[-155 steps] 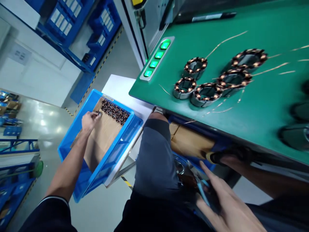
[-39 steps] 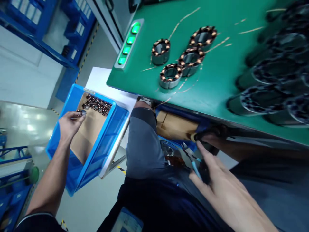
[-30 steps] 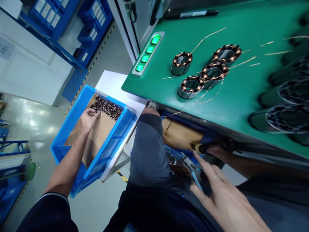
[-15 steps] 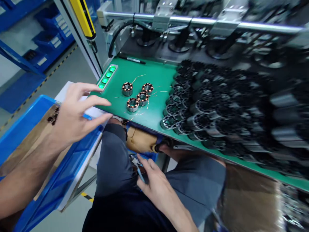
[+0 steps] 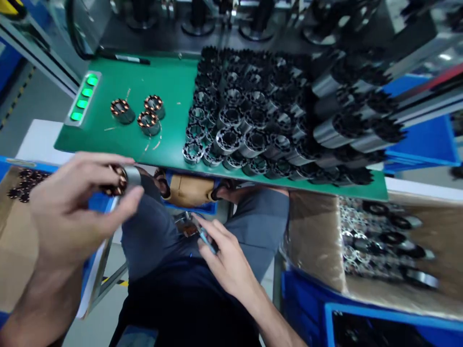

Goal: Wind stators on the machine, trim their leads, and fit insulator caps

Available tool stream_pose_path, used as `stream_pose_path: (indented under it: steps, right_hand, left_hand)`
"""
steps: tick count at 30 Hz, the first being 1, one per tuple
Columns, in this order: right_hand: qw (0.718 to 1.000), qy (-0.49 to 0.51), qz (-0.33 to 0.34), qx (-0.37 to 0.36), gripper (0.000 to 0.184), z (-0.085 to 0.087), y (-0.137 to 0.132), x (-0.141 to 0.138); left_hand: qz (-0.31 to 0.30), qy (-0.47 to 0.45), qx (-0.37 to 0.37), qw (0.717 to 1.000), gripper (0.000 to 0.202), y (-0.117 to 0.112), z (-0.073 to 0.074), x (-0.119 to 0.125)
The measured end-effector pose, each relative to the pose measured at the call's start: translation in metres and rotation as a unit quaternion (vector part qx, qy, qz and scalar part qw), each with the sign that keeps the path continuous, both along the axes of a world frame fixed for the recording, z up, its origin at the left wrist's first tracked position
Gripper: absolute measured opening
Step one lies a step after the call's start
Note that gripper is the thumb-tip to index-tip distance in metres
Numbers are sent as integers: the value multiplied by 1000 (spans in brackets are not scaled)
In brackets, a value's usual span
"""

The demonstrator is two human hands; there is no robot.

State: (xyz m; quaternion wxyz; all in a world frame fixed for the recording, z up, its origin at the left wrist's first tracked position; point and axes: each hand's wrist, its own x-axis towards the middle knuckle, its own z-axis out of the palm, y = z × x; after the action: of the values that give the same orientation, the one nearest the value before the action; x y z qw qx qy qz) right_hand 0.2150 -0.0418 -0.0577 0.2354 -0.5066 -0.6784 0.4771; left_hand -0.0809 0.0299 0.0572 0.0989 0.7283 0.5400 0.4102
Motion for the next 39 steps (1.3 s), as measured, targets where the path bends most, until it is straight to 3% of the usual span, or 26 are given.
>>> stream_pose_path:
  steps: [4, 8, 16, 27, 30, 33, 35, 39]
  right_hand:
    - [997, 66, -20, 38, 58, 25, 4, -5]
    - [991, 119, 5, 61, 70, 39, 7, -13]
    - [987, 148, 19, 67, 77, 39, 9, -25]
    - [989, 131, -10, 70, 65, 33, 12, -31]
    - [993, 79, -34, 76, 58, 29, 18, -28]
    - [992, 39, -34, 117, 62, 25, 22, -26]
    - [986, 24, -33, 163, 65, 23, 22, -27]
    - [970, -23, -43, 237, 63, 21, 18, -32]
  left_hand:
    - [-47, 1, -29, 998, 17, -32, -14, 29]
    - [-57, 14, -22, 998, 28, -39, -30, 30]
    - [-67, 2, -45, 997, 28, -48, -34, 25]
    - [-59, -73, -93, 991, 32, -51, -47, 21]
    - [-73, -223, -201, 951, 26, -49, -56, 18]
    - [-50, -419, -311, 852, 22, -46, -63, 21]
    - [-27, -489, -340, 803, 28, -44, -64, 26]
    - [-22, -527, -359, 770, 26, -41, -63, 37]
